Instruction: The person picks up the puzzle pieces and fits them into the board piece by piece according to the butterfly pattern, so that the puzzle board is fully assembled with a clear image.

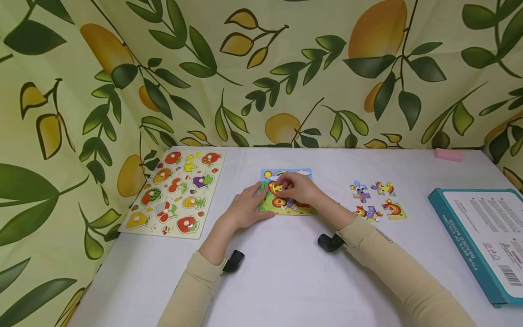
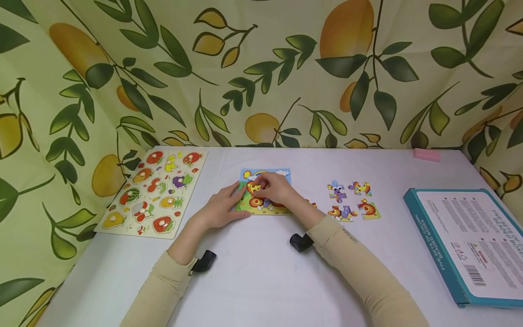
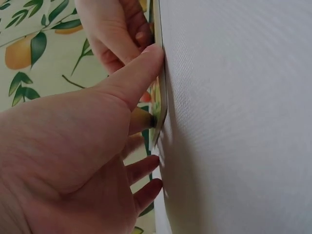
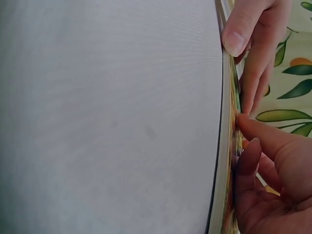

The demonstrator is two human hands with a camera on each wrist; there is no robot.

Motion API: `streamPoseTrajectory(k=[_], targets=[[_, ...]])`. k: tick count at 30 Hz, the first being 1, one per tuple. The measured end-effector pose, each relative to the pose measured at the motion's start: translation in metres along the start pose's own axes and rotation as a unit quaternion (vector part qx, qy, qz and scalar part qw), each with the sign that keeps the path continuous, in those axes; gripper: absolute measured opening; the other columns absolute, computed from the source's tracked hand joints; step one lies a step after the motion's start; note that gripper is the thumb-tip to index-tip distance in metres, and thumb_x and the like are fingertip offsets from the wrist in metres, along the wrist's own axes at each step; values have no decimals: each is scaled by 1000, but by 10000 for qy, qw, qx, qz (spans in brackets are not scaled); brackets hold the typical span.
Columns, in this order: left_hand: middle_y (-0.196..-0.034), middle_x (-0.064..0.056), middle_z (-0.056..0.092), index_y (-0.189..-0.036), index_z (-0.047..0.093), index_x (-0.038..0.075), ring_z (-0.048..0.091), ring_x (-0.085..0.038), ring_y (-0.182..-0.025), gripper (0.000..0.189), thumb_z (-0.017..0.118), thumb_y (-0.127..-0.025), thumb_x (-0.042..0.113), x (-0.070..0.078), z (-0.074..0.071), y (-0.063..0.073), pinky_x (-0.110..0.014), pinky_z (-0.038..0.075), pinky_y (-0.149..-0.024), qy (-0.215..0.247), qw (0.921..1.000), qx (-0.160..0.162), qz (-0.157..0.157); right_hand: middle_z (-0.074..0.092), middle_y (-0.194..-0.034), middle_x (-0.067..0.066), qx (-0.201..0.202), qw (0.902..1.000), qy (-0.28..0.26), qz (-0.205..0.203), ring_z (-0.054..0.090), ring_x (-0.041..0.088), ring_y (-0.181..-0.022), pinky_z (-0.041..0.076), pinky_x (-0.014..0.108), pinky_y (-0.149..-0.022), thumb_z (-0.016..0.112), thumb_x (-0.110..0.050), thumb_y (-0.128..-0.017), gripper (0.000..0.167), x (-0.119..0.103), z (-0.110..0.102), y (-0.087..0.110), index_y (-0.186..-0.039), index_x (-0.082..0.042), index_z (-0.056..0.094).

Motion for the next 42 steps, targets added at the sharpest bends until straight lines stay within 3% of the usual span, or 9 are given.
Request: streamPoseTrajectory(k=[4,13,20,27,36,42], targets=[[-163,-5,11,-154,25,6,16,-35,-146,79,59,-95,47,3,0,0,-57,23,-112,-70,9998,-44,176,55,-80,3,16,10000,82,5,50,16,-69,41,26,-61,75,-19,-87,29,-1,0,1,-111,-6,66],[-161,-4,22,-153,31,11,20,-31,-145,74,60,-95,46,4,0,-2,-54,24,-113,44,9997,-54,217,56,-79,3,39,9998,169,-35,50,16,-68,41,26,-60,75,-19,-87,30,-2,0,1,-111,-4,65],[-161,-2,21,-154,31,13,20,-31,-145,79,60,-92,53,5,2,-2,-55,26,-112,-264,9995,-99,157,55,-80,3,-5,9999,133,-3,50,15,-68,41,25,-60,75,-20,-87,31,2,0,1,-111,-6,63],[-161,-2,20,-155,27,13,19,-34,-145,85,61,-90,55,7,2,0,-58,24,-112,-58,9999,-115,60,55,-82,2,-49,9999,102,26,51,15,-69,42,25,-60,76,-21,-87,31,1,0,0,-111,-7,62],[-160,-4,22,-153,36,22,22,-35,-142,75,60,-91,56,13,2,-3,-56,26,-111,-176,9998,-27,85,56,-85,4,3,9999,168,11,52,14,-67,45,24,-58,76,-21,-87,33,0,-1,1,-111,-6,61],[-160,-4,24,-151,39,22,23,-35,-141,71,59,-92,55,13,2,-4,-55,27,-111,-234,9997,-4,69,60,-94,4,-46,9999,-147,-73,57,15,-73,48,25,-64,73,-23,-89,34,2,-5,8,-116,-7,61]])
Point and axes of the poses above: each hand's wrist, its own y-axis away from the middle knuckle, its own z-axis out of the palm, x = y × z, the point moved 6 cm from there along -y, towards the middle knuckle
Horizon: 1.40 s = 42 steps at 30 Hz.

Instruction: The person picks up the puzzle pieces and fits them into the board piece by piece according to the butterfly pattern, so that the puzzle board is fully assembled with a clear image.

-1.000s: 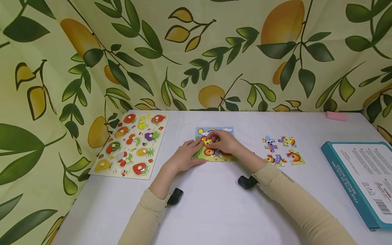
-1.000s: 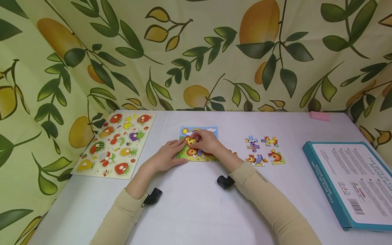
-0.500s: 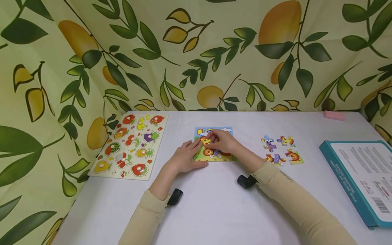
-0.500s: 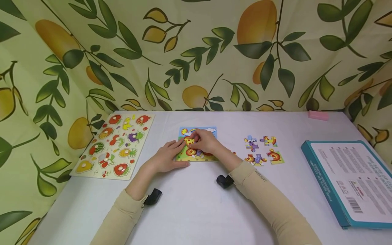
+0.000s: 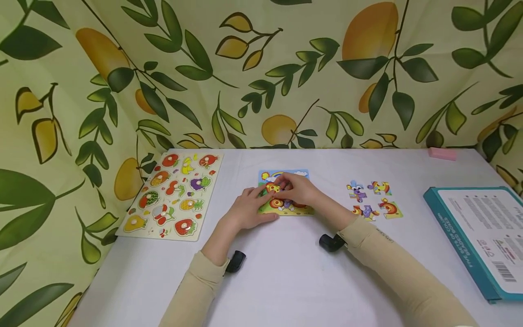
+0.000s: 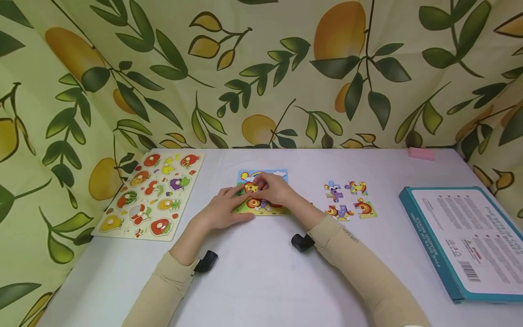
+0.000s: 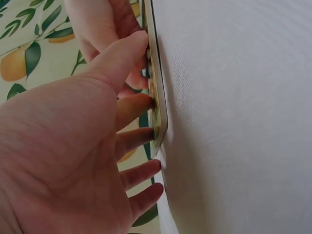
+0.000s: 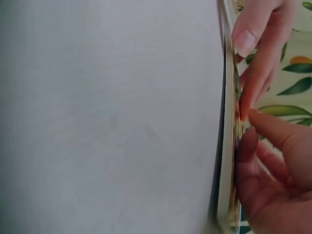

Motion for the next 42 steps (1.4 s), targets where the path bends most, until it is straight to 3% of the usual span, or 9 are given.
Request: streamPoseTrajectory(k=[4,8,11,15,19,25,32,38,42], targets=[[-158,-5,27,-149,44,21,25,-35,-140,62,56,-95,50,-1,-1,-1,-54,26,-112,141,9998,106,49,65,-104,5,177,9996,-226,-50,62,19,-90,50,31,-75,68,-23,-93,31,7,-17,16,-120,-9,64],[-156,-9,31,-146,48,19,26,-36,-140,53,55,-99,41,-2,-3,-2,-53,25,-112,298,9991,292,119,66,-110,6,389,9992,63,83,60,24,-98,50,34,-77,64,-26,-96,26,24,-49,37,-117,-11,66],[-154,-10,33,-145,50,18,27,-36,-139,49,55,-99,37,-2,-4,-2,-53,25,-112,330,9985,409,165,64,-113,8,468,9972,412,402,57,26,-98,49,32,-73,63,-28,-96,27,42,-76,56,-117,-11,66],[-153,-10,35,-144,51,18,29,-35,-138,49,58,-99,34,-4,-3,-2,-53,27,-111,350,9980,496,197,61,-119,16,635,9911,871,779,53,29,-99,47,35,-72,65,-29,-94,38,64,-107,82,-123,-5,62],[-152,-11,36,-143,51,17,29,-35,-138,49,59,-98,33,-5,-1,-3,-53,26,-111,434,9973,546,222,56,-124,25,620,9846,1248,1059,49,36,-105,46,48,-83,71,-34,-90,55,84,-125,99,-128,3,56],[-150,-14,36,-143,51,13,26,-33,-140,50,61,-97,30,-5,-2,-5,-50,22,-114,692,9954,588,298,51,-123,31,587,9777,1625,1194,39,46,-111,38,62,-91,76,-39,-84,67,96,-129,110,-125,10,55],[-155,-13,30,-145,48,8,23,-30,-144,52,61,-98,27,-4,-1,-4,-44,23,-116,995,9932,489,355,49,-119,31,678,9771,1558,1281,34,47,-111,38,61,-88,77,-36,-84,60,100,-126,109,-118,9,57],[-158,-8,29,-148,41,6,22,-27,-146,55,57,-100,26,-3,1,-4,-41,22,-117,1072,9932,195,418,52,-110,25,678,9794,1213,1466,43,38,-98,47,44,-76,76,-34,-85,59,100,-126,108,-120,6,49],[-158,-7,29,-149,40,6,23,-26,-145,55,55,-100,27,-3,1,-4,-41,23,-116,1003,9941,129,387,59,-101,17,1071,9812,876,1343,51,29,-87,45,32,-66,70,-31,-91,44,91,-125,103,-118,-1,51]])
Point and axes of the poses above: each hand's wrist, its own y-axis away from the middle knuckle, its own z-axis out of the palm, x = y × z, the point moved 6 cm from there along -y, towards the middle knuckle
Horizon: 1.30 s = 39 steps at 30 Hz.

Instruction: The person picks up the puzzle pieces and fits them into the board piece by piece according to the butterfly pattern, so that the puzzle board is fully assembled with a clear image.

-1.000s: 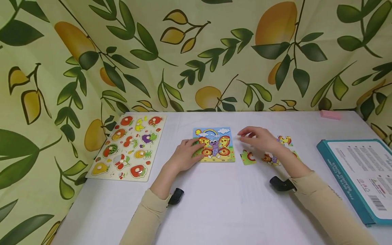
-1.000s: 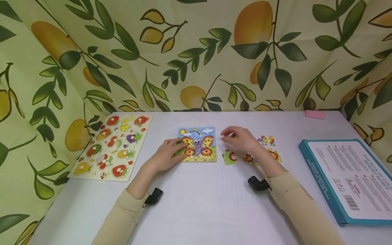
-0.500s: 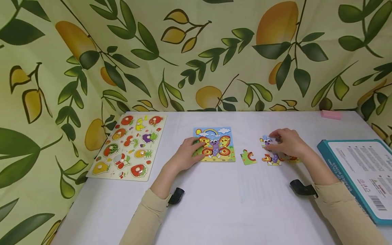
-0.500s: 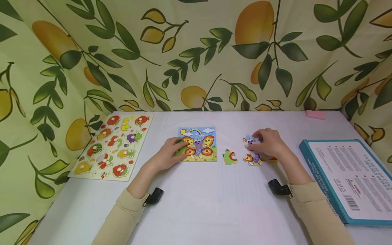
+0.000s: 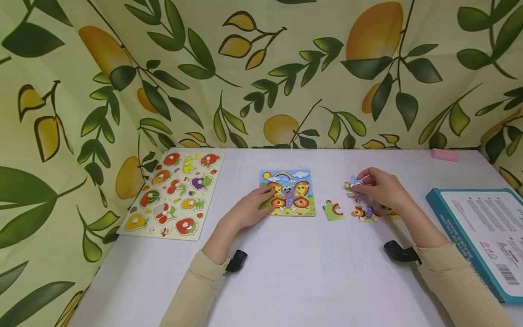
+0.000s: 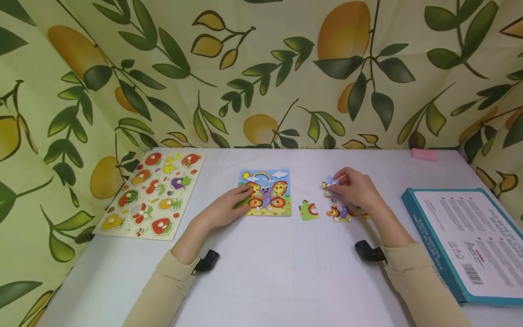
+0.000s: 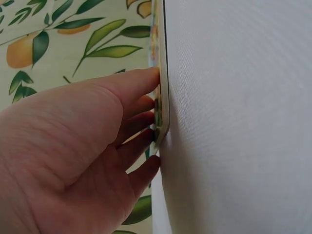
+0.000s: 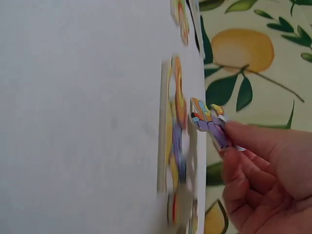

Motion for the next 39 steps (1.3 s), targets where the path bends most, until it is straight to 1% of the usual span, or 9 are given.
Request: streamPoseTrajectory(k=[3,5,8,12,16,21,28,34,39], targets=[[-158,-7,29,-149,40,7,23,-25,-146,55,55,-101,27,0,0,0,-40,23,-116,-31,10000,-17,-13,68,-102,13,129,9985,-538,1,59,25,-85,47,29,-69,66,-36,-94,42,-12,7,-5,-118,-4,56],[-158,-6,28,-149,40,7,22,-25,-146,55,54,-101,28,0,0,0,-40,22,-116,-53,10000,-28,-18,71,-102,9,-7,9937,-1114,111,63,20,-85,49,27,-73,66,-38,-93,45,-20,16,-10,-120,-3,57],[-158,-6,28,-149,39,8,22,-25,-146,54,54,-101,28,0,0,0,-40,23,-116,-39,10000,-34,-16,74,-98,2,-370,9774,-2051,367,66,11,-85,52,21,-77,68,-37,-92,48,-34,36,-18,-121,0,57],[-158,-5,28,-149,39,8,22,-25,-146,54,54,-101,28,1,0,-1,-41,22,-116,-13,10000,-44,2,73,-91,-1,-692,9573,-2758,526,65,8,-80,54,19,-75,68,-27,-93,40,-55,61,-27,-118,3,59],[-158,-5,29,-150,39,8,22,-25,-146,55,54,-101,29,2,0,-2,-40,22,-117,-46,10000,-64,-28,72,-89,1,-747,9580,-2727,471,64,12,-77,53,20,-72,69,-25,-92,35,-73,80,-36,-114,0,61],[-158,-5,29,-150,39,10,22,-25,-146,54,52,-101,29,1,1,-3,-41,22,-116,-83,9999,-103,-40,72,-86,4,-745,9714,-2242,237,64,14,-74,53,22,-71,71,-26,-91,33,-88,93,-43,-111,0,63],[-158,-4,28,-151,37,10,22,-23,-146,55,52,-102,30,0,1,-4,-39,23,-116,-247,9997,-93,22,70,-83,6,-736,9736,-2154,142,63,13,-67,55,23,-65,71,-24,-91,28,-102,100,-49,-105,-1,64],[-158,-6,29,-150,38,8,23,-25,-145,54,53,-102,28,0,1,-2,-41,23,-116,-219,9997,-58,83,67,-87,8,-676,9770,-2018,96,63,12,-66,55,22,-63,72,-21,-90,24,-104,103,-51,-102,-1,66],[-158,-4,28,-151,36,12,23,-24,-146,55,52,-102,30,-1,1,-1,-40,23,-116,-271,9996,-66,40,66,-84,7,-615,9826,-1753,-46,62,12,-64,53,21,-60,72,-22,-90,22,-106,103,-51,-99,-2,67]])
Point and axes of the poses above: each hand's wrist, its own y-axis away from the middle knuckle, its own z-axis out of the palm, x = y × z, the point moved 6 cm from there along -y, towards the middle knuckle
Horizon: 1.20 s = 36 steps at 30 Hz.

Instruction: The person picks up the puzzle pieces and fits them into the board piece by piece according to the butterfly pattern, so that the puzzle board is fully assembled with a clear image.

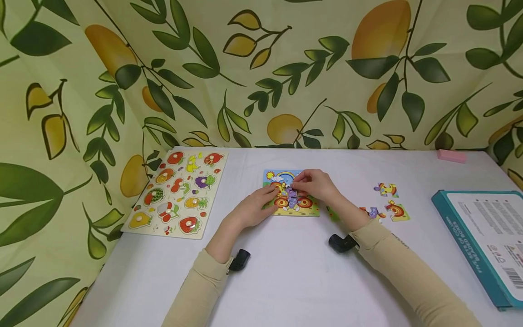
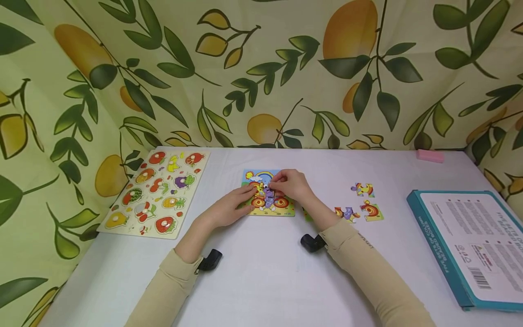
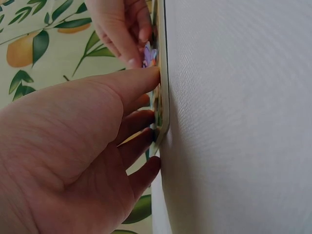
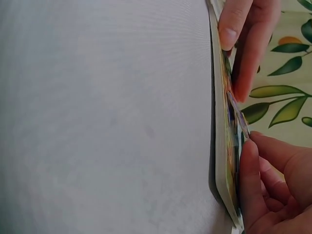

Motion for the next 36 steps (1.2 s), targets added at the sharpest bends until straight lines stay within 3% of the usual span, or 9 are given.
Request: streamPoseTrajectory(k=[14,36], targets=[[-159,-9,25,-149,42,18,22,-30,-145,47,49,-103,27,3,1,1,-43,24,-116,-223,9993,-128,287,65,-76,5,-19,9990,446,-7,61,11,-58,52,21,-57,74,-21,-88,20,-1,0,-2,-94,-2,69],[-159,-10,24,-148,45,17,19,-31,-146,45,49,-103,25,4,0,1,-45,22,-116,-160,9995,-174,216,63,-77,6,-33,9984,553,139,61,10,-59,52,20,-56,75,-18,-87,19,-2,1,-5,-91,-2,65]])
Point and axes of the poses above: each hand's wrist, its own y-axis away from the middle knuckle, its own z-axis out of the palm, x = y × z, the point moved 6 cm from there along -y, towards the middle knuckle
